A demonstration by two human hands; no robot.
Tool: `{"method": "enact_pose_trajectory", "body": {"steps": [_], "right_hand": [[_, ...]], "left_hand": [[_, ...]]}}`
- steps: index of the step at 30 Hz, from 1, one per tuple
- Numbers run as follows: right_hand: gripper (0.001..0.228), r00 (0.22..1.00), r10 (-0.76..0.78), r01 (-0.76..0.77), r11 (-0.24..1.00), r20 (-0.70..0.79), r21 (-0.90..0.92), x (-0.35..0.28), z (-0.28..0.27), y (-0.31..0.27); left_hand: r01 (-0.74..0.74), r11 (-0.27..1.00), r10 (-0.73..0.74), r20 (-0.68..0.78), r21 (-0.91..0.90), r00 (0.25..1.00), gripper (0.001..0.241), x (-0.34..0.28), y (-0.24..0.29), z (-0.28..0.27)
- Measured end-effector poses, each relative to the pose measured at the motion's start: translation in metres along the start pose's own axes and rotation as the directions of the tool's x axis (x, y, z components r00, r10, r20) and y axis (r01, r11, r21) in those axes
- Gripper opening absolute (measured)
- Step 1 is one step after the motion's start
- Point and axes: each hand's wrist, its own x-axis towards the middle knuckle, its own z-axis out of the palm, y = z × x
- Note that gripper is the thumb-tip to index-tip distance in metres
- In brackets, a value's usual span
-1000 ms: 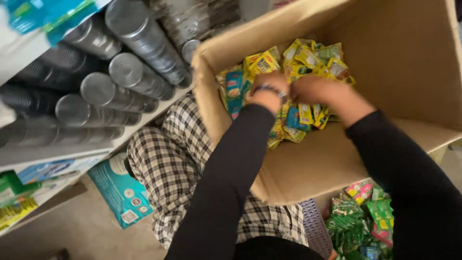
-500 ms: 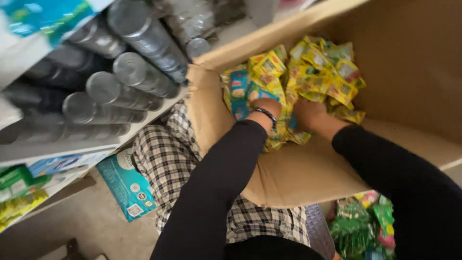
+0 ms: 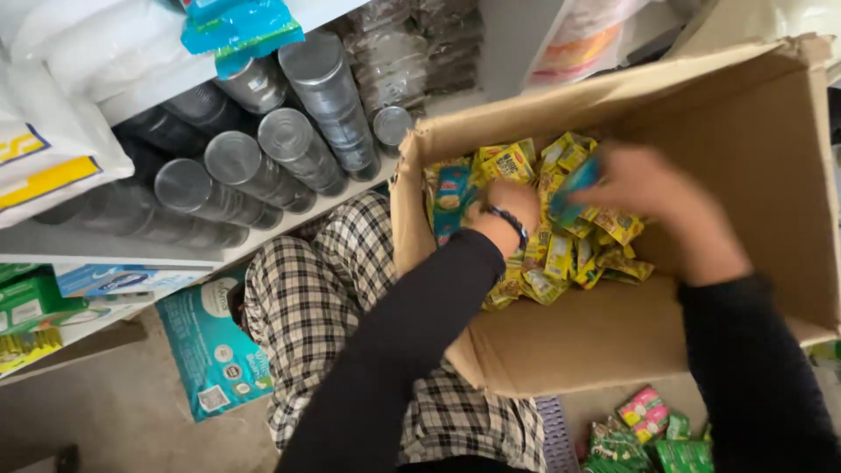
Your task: Stocking and organizing small food packets from a cardboard box onto shelves.
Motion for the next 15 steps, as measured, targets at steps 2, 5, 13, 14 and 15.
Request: {"method": "enact_pose_trajectory", "body": {"steps": [2,5,13,14,15], "right_hand": [[0.068,0.991,0.068,-0.043,0.976,-0.111,0.213,-0.033,-0.038,0.013],[0.059,0.915,-0.112,0.239,0.924,-0.388,0.297,-0.052,-0.048,0.053],[0.06,0.733,-0.18,0.633,-0.172,-0.656,0.754,-0.102,-0.056,-0.019],[0.06,0.73,-0.183,0.636,-0.171,-0.659,0.752,-0.098,-0.053,-0.014],[0.057,0.731,-0.22,0.639,-0.111,-0.646,0.761,-0.095,-0.05,-0.01]], "left_hand": [[0.013,0.993,-0.035,-0.194,-0.113,0.98,0.022,-0.023,-0.003,-0.07],[-0.004,0.975,-0.081,-0.375,-0.22,0.923,0.019,-0.049,-0.024,-0.123],[-0.35,-0.367,-0.117,-0.33,-0.862,0.937,0.037,-0.092,0.004,-0.14],[-0.355,-0.367,-0.118,-0.335,-0.86,0.935,0.037,-0.096,0.005,-0.141],[-0.351,-0.384,-0.105,-0.337,-0.854,0.936,0.04,-0.1,0.006,-0.142]]}}
